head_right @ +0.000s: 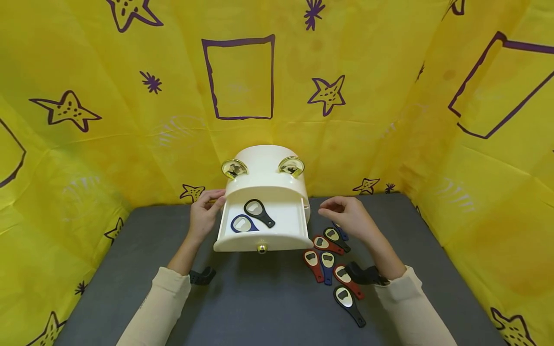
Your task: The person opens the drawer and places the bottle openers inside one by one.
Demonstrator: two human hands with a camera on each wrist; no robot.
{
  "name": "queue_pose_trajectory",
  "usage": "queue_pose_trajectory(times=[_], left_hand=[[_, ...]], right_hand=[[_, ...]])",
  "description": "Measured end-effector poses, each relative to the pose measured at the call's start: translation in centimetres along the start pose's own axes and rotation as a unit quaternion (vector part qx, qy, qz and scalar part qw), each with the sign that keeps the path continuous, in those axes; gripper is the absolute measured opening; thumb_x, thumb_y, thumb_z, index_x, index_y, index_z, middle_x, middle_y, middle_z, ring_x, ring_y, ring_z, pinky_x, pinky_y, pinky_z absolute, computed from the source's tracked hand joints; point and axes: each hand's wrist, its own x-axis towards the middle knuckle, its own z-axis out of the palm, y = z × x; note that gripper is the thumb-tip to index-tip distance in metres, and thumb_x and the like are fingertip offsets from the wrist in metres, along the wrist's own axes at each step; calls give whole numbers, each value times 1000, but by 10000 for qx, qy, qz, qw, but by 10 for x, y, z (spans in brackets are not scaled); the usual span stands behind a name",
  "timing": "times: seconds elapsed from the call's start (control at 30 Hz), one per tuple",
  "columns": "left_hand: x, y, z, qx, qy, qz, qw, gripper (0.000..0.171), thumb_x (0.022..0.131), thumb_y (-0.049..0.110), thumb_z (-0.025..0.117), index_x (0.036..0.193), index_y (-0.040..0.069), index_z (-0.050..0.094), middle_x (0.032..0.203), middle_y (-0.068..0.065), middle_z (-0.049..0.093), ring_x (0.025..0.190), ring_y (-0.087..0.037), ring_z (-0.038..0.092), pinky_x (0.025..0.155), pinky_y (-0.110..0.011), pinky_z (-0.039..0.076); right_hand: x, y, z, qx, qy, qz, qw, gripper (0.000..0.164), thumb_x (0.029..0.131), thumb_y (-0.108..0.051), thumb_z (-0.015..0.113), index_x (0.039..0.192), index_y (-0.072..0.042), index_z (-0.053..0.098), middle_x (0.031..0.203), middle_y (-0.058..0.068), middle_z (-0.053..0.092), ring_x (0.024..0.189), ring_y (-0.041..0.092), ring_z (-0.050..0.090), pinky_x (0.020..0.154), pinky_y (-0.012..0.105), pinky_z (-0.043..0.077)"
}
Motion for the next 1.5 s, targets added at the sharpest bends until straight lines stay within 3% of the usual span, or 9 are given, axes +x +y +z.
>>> queue_pose_trajectory(times=[0.2, 0.43, 0.67, 0.9, 1.13, 1.5], left_hand=[[0, 0, 2, -30, 1, 107, 9999, 21, 87, -4, 67, 104, -15, 66, 112, -32, 59, 93, 1, 54, 68, -11, 46], [0, 2, 2, -34, -14, 113, 9999, 21, 87, -3, 67, 104, -15, 66, 112, -32, 59, 92, 1, 54, 69, -9, 46], [-1, 3, 2, -21, -7, 194, 9998, 20, 87, -4, 67, 104, -16, 66, 111, -33, 59, 93, 2, 55, 69, -9, 46], [0, 2, 1, 2, 11, 191, 9998, 21, 87, -3, 67, 104, -15, 66, 111, -33, 59, 92, 3, 55, 69, -10, 46], [-1, 2, 1, -8, 14, 173, 9998, 21, 88, -3, 67, 105, -16, 66, 111, -33, 59, 92, 2, 54, 68, -9, 46], [-2, 2, 1, -33, 33, 198, 9998, 21, 87, -4, 67, 105, -16, 66, 111, -33, 58, 92, 2, 55, 69, -9, 46]], right_hand=[[-10, 16, -3, -258, -35, 125, 9996, 30, 94, -28, 64, 110, -3, 70, 98, 14, 71, 73, 12, 58, 64, 27, 49], [-19, 36, -1, -177, -2, 406, 9990, 32, 94, -26, 65, 111, 1, 68, 84, 7, 67, 68, 12, 54, 58, 27, 45], [-27, 55, 4, -111, -45, 627, 9980, 33, 94, -24, 65, 112, 4, 67, 91, 10, 70, 68, 14, 60, 60, 27, 50], [-36, 67, 10, -90, -123, 739, 9971, 34, 93, -23, 66, 112, 5, 66, 88, 12, 69, 64, 13, 55, 58, 27, 49], [-51, 81, 18, -41, -271, 998, 9946, 37, 94, -25, 65, 113, 7, 65, 99, 17, 70, 71, 17, 58, 62, 32, 53], [-69, 113, 32, -54, -422, 1541, 9871, 32, 89, -20, 70, 106, 6, 67, 87, 10, 70, 72, 18, 60, 59, 29, 51]])
